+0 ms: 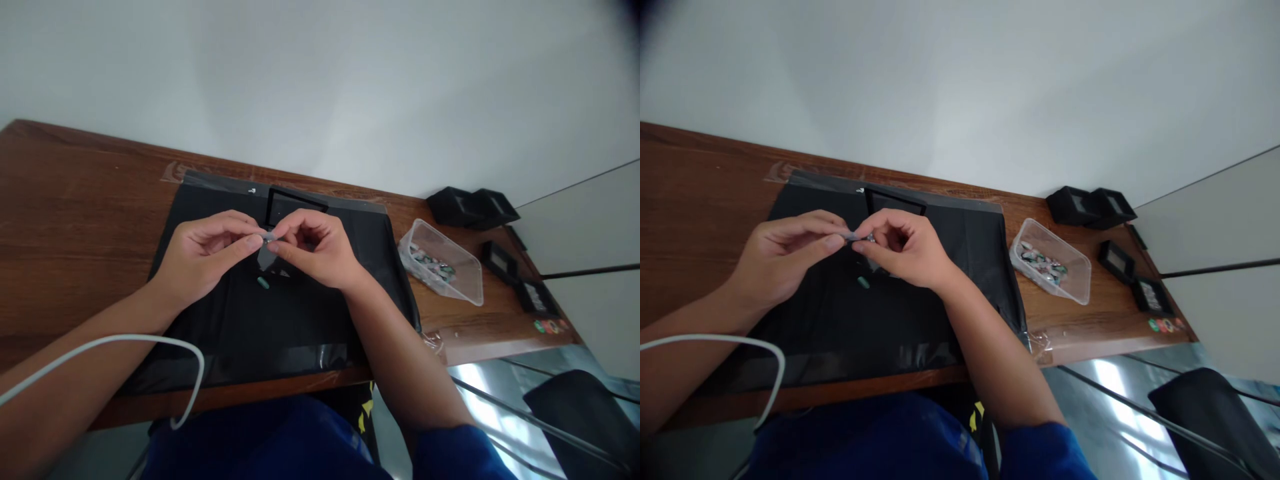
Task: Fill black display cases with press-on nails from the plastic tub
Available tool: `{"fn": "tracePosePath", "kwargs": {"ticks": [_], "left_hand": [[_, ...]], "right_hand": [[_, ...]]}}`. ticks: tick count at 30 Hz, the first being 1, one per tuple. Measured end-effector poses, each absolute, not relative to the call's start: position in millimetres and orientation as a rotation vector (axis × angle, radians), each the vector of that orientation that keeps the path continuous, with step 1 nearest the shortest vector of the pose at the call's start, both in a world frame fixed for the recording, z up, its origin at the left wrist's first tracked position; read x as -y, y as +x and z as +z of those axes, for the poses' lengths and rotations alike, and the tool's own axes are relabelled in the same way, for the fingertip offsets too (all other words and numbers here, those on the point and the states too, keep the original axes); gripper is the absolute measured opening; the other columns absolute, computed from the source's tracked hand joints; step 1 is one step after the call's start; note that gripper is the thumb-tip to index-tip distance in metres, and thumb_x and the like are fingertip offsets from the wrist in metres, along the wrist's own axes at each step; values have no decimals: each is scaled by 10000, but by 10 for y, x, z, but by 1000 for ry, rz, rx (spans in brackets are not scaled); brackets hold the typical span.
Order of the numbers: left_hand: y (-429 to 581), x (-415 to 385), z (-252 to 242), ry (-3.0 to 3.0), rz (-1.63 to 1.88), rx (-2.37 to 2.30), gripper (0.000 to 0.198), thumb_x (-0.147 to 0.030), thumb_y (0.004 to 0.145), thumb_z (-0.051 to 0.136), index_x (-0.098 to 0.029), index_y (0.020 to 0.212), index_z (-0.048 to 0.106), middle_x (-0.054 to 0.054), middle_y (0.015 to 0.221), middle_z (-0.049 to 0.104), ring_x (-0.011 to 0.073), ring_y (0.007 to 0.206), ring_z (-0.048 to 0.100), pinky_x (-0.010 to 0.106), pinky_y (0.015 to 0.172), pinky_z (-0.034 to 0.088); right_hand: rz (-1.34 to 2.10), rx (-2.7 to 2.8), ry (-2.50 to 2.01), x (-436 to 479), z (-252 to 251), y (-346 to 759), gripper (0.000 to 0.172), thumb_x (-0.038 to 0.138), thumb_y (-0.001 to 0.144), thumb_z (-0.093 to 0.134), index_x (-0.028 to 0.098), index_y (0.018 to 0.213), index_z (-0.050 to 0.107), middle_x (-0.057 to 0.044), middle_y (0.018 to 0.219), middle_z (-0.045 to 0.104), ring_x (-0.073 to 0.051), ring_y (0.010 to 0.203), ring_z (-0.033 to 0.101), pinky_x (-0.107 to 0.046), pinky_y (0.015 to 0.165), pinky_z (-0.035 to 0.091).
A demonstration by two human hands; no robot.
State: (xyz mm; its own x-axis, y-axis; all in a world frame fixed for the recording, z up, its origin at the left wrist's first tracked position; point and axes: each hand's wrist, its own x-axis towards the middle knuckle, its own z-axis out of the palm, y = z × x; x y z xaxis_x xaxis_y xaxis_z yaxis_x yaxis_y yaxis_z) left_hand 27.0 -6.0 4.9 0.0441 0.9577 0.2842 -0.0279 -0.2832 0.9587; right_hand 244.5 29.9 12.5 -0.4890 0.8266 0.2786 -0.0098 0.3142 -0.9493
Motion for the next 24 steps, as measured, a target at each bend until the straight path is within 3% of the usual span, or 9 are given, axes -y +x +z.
{"fn": "tracePosePath", "kwargs": {"ticks": [3,8,12,18,24], "left_hand": [[260,46,15,1309,1395,-1022,94,-360,811,997,-314,838,920,31,933,880,225,880,797,377,868,685],[214,18,-14,1079,1370,-1058,149,-376,802,1006,-285,850,898,-5,891,879,185,837,782,342,832,673],[195,2,-17,1038,1351,-1031,152,-376,824,983,-272,843,874,-15,849,859,171,829,778,322,793,666],[231,11,1,1058,1335,-1070,169,-382,814,968,-261,816,849,23,838,837,179,803,757,310,745,648],[251,28,12,1082,1314,-1092,176,-403,827,942,-260,817,840,33,834,823,196,795,748,329,744,646]], "right_hand": [[931,1950,-746,-297,94,2454,131,328,1006,800,221,1075,826,-9,894,705,-115,682,529,-265,619,454],[505,2102,-676,-296,45,2458,241,302,1133,679,213,1268,859,-81,1135,804,-166,982,730,-278,825,587],[435,2157,-703,-301,10,2460,307,349,1203,618,241,1357,860,-69,1126,794,-143,938,722,-254,803,575],[348,2141,-679,-289,-48,2464,290,336,1202,631,272,1291,899,-38,1042,759,-109,819,653,-229,723,520],[149,2255,-703,-276,-8,2517,300,267,1178,645,339,1295,911,-18,1031,747,-110,815,639,-247,741,507]]}}
